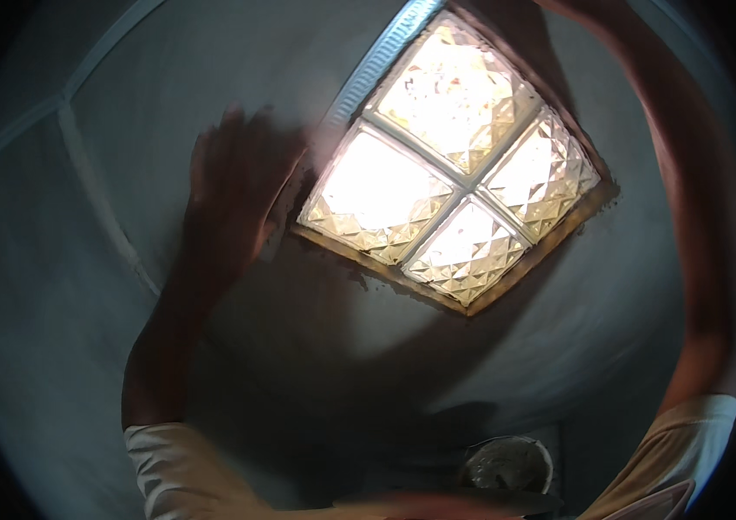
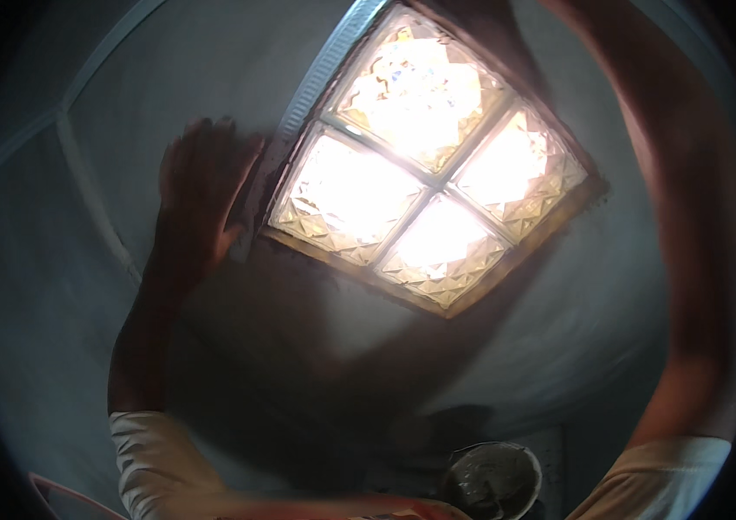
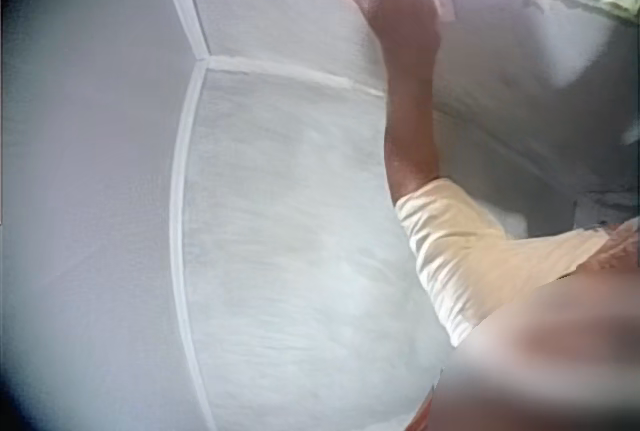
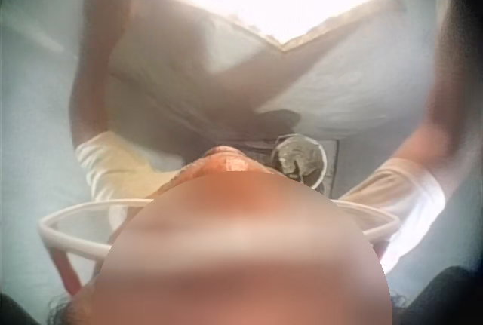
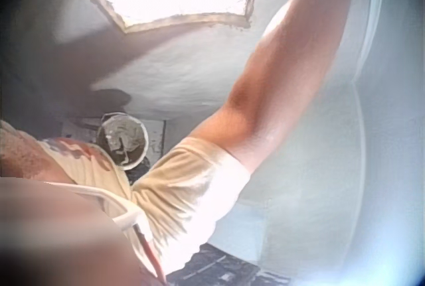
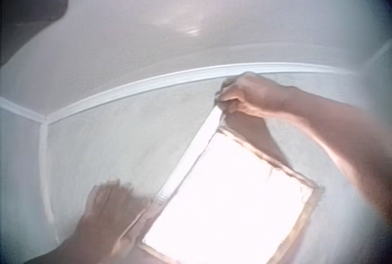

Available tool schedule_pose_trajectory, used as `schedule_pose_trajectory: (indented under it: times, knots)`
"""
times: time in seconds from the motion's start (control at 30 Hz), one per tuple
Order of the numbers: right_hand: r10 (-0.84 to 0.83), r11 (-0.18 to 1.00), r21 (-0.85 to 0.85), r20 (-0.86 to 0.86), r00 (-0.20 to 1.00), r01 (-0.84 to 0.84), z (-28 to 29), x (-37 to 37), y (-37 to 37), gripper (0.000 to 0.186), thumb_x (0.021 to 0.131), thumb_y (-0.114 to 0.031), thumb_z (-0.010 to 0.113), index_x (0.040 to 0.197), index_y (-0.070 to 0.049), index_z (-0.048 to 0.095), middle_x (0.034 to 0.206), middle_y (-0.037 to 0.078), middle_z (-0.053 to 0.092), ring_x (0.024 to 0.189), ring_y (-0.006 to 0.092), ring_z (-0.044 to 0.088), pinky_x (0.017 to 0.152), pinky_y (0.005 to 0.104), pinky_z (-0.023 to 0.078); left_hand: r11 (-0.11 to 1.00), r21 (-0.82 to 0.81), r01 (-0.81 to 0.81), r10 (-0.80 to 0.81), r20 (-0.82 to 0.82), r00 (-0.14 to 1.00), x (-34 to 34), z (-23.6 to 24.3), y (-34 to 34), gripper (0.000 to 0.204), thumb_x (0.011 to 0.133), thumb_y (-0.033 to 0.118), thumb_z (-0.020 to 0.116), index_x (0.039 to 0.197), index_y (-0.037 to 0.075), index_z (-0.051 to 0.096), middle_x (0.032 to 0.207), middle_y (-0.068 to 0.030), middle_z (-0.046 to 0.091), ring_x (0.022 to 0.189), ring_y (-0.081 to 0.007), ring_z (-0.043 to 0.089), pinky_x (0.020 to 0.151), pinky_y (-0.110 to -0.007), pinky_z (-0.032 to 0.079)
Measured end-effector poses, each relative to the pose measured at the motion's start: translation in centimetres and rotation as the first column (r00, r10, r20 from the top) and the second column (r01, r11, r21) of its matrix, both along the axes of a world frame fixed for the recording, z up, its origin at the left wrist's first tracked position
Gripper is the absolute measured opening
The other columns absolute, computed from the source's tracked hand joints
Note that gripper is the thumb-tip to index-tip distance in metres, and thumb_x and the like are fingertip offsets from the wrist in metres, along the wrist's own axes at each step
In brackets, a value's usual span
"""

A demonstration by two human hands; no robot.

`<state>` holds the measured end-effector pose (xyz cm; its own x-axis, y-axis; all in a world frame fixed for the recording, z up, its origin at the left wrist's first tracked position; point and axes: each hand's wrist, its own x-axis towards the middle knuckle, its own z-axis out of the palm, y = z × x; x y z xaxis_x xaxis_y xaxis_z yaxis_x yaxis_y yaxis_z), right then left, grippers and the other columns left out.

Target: The person applies plaster to the ceiling around a square skylight using a trowel. They repeatedly scoop plaster from a bucket and smooth it along the skylight frame, working on different sides throughout the clip.

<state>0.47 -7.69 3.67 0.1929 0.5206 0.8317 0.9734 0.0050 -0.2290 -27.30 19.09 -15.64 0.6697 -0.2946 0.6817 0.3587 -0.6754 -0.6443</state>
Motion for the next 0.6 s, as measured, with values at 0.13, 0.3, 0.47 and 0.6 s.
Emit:
schedule_pose_trajectory:
  times: [0.13, 0.3, 0.47, 0.6]
  knots:
    - [-0.159, 0.983, -0.002, 0.496, 0.854, 0.185, 1.6, 5.2, 1.1, 0.017, 0.107, -0.013, 0.074, 0.118, -0.002, 0.082, 0.117, 0.014, 0.077, 0.107, 0.0286, 0.075, 0.095, 0.0485, 0.063, 0.992, 0.115, -0.049, 0.062, -0.118, 0.991, 1.2, 4.0, -1.9, 0.120, 0.073, 0.008, 0.096, 0.176, 0.021, 0.038, 0.183, -0.0158, 0.033, 0.171, -0.0445, 0.027, 0.135, -0.073, 0.022]
    - [-0.239, 0.967, 0.096, 0.662, 0.710, 0.236, 2.8, 5.4, 1.5, 0.010, 0.095, -0.010, 0.079, 0.102, -0.006, 0.085, 0.108, 0.019, 0.080, 0.102, 0.0349, 0.077, 0.088, 0.0509, 0.060, 0.966, 0.134, -0.223, 0.244, -0.166, 0.955, 2.4, 4.6, -2.8, 0.140, 0.059, 0.017, 0.105, 0.178, 0.017, 0.032, 0.186, -0.0134, 0.028, 0.173, -0.0426, 0.022, 0.136, -0.075, 0.017]
    - [-0.326, 0.926, 0.092, 0.685, 0.652, 0.366, 3.3, 5.0, -0.1, 0.014, 0.096, -0.018, 0.076, 0.101, -0.009, 0.085, 0.110, 0.019, 0.081, 0.104, 0.0385, 0.077, 0.087, 0.0521, 0.059, 0.945, 0.163, -0.283, 0.311, -0.183, 0.933, 3.7, 4.4, -4.0, 0.149, 0.056, 0.023, 0.108, 0.180, 0.014, 0.025, 0.187, -0.0115, 0.025, 0.173, -0.0406, 0.022, 0.138, -0.073, 0.015]
    - [-0.180, 0.983, 0.045, 0.419, 0.890, 0.178, 0.3, 3.5, -0.1, 0.022, 0.104, -0.025, 0.068, 0.110, -0.010, 0.082, 0.117, 0.017, 0.079, 0.115, 0.0407, 0.075, 0.096, 0.0544, 0.058, 0.917, 0.191, -0.351, 0.387, -0.201, 0.900, 2.1, 3.9, -3.7, 0.151, 0.057, 0.021, 0.107, 0.181, 0.012, 0.022, 0.188, -0.0109, 0.025, 0.173, -0.0388, 0.022, 0.139, -0.071, 0.015]
